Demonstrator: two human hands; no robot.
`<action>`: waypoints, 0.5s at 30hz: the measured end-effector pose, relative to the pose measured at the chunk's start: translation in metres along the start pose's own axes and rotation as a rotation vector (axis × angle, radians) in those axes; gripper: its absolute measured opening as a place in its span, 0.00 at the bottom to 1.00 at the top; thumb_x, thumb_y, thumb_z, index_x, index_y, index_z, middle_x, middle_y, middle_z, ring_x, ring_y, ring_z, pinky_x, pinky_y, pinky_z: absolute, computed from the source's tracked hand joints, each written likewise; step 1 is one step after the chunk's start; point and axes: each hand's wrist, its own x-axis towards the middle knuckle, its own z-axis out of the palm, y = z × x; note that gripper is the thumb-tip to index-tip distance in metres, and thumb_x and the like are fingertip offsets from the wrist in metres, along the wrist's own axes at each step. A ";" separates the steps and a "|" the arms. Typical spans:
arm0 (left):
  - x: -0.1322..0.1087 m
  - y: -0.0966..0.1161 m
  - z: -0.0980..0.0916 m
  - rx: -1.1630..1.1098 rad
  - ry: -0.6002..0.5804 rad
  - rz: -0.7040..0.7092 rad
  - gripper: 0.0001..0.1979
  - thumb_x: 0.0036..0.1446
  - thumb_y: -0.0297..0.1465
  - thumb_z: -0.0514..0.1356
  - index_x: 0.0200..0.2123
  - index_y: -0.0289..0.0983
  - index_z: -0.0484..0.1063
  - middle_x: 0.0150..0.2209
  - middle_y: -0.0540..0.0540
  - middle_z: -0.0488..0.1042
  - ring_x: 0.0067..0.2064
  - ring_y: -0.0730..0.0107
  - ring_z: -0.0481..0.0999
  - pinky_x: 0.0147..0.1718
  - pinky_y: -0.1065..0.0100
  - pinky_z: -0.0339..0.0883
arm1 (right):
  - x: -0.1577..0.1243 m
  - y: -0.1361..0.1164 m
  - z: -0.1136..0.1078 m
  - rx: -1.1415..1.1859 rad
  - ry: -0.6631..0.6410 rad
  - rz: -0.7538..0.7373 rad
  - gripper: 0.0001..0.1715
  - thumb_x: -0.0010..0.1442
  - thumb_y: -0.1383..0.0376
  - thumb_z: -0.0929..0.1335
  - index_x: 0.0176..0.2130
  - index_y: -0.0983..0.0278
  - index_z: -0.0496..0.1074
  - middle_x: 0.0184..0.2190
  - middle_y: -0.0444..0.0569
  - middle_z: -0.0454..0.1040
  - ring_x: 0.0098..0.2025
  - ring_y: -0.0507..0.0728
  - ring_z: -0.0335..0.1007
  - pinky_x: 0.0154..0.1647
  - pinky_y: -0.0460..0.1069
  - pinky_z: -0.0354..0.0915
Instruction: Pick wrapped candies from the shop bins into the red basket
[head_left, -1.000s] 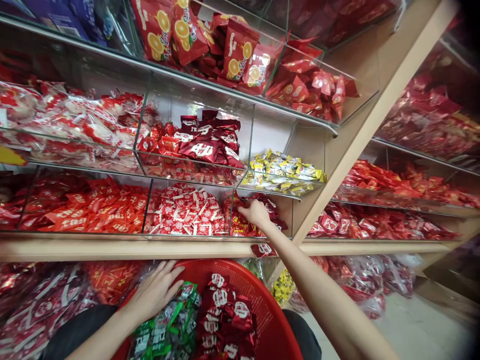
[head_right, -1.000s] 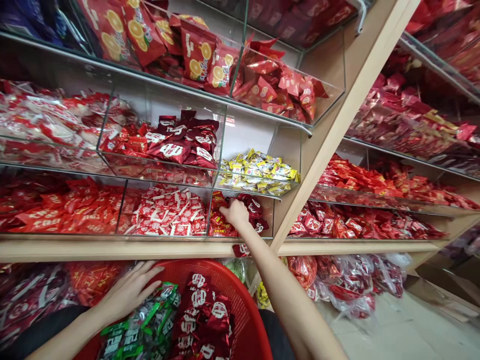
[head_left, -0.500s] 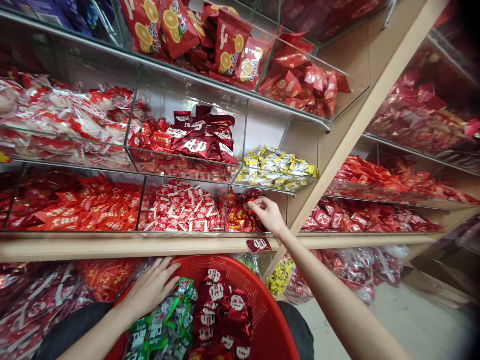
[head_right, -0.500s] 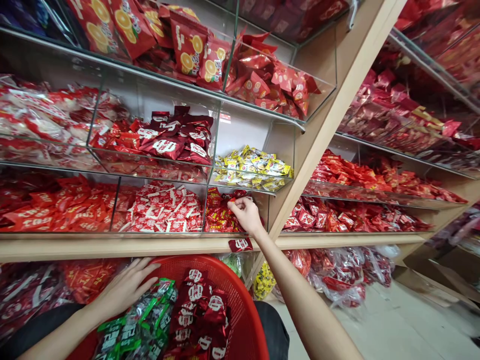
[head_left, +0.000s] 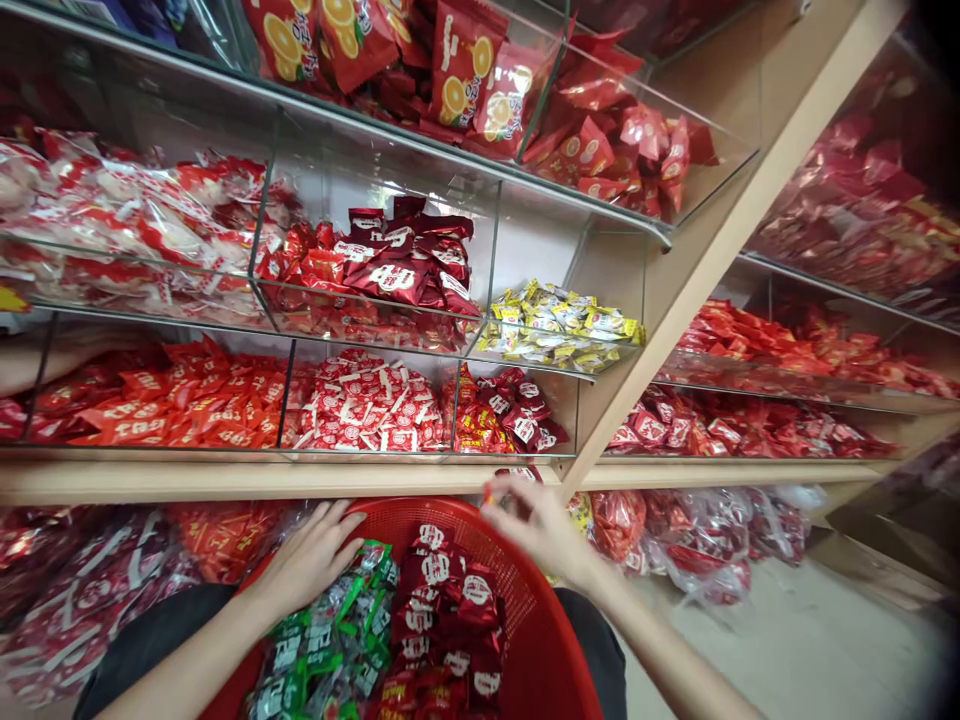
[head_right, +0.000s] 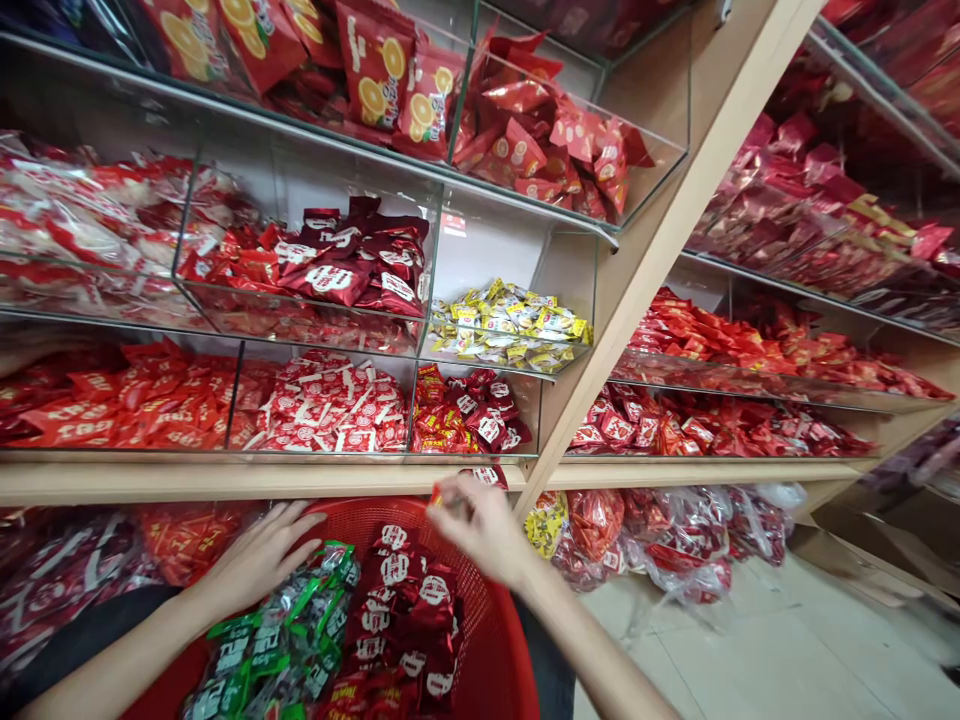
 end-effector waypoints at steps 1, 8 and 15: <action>0.000 0.000 0.001 -0.001 0.007 0.001 0.21 0.58 0.42 0.47 0.51 0.41 0.67 0.55 0.40 0.63 0.55 0.53 0.63 0.51 0.56 0.59 | -0.012 -0.005 0.014 -0.061 -0.131 -0.035 0.15 0.57 0.56 0.63 0.40 0.63 0.68 0.32 0.46 0.71 0.28 0.50 0.65 0.29 0.45 0.61; -0.001 -0.002 0.004 0.003 0.026 -0.010 0.21 0.58 0.42 0.47 0.50 0.42 0.67 0.56 0.42 0.63 0.55 0.55 0.63 0.52 0.57 0.59 | -0.070 0.008 0.122 -0.560 -0.681 -0.285 0.22 0.52 0.48 0.64 0.35 0.63 0.70 0.33 0.47 0.75 0.29 0.57 0.72 0.24 0.47 0.62; -0.002 0.000 -0.001 -0.002 -0.013 -0.034 0.21 0.58 0.41 0.48 0.51 0.41 0.67 0.57 0.41 0.62 0.56 0.53 0.62 0.53 0.56 0.58 | -0.070 0.021 0.140 -0.680 -0.521 -0.275 0.20 0.51 0.48 0.65 0.32 0.63 0.70 0.28 0.45 0.75 0.25 0.56 0.72 0.19 0.46 0.59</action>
